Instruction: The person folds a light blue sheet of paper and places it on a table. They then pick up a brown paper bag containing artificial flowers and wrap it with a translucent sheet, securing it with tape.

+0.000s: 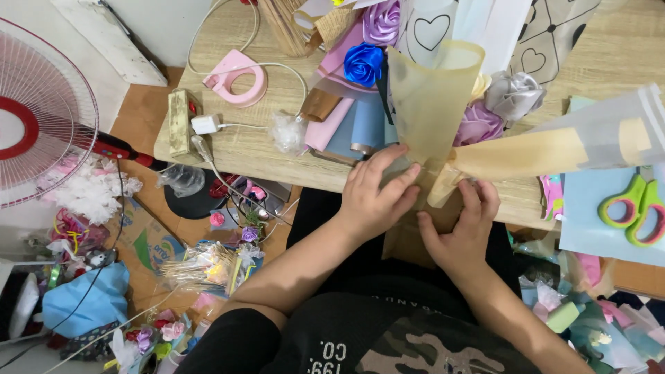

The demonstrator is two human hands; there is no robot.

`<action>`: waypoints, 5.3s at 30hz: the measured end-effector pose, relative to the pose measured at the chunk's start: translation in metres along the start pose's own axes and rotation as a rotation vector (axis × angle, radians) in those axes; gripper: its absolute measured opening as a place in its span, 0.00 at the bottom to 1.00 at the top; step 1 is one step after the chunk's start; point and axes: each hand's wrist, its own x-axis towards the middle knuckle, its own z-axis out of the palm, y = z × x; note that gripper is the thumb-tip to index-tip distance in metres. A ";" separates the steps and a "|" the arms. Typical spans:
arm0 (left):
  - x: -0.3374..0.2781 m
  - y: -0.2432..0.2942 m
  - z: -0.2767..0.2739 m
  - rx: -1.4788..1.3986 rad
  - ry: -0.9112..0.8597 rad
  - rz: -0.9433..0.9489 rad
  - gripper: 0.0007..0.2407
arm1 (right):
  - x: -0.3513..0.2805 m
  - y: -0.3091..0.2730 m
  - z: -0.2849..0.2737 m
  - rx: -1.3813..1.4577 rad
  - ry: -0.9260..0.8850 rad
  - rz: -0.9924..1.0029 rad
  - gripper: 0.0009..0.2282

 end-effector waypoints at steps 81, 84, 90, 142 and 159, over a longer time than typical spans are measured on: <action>0.077 0.026 -0.022 -0.366 -0.071 -0.122 0.18 | 0.034 -0.008 -0.014 0.519 -0.044 0.396 0.54; 0.085 0.018 -0.011 -0.298 0.014 -0.084 0.17 | 0.033 -0.009 -0.012 0.529 -0.037 0.317 0.53; 0.094 0.018 -0.001 -0.258 0.059 -0.085 0.17 | 0.028 -0.006 -0.011 0.479 -0.053 0.279 0.53; 0.115 0.048 -0.045 -0.820 -0.401 -0.651 0.12 | 0.123 -0.049 -0.089 -0.279 0.287 -0.499 0.03; 0.120 0.053 -0.050 -0.742 -0.392 -0.502 0.14 | 0.109 -0.024 -0.086 -0.501 0.271 -0.616 0.00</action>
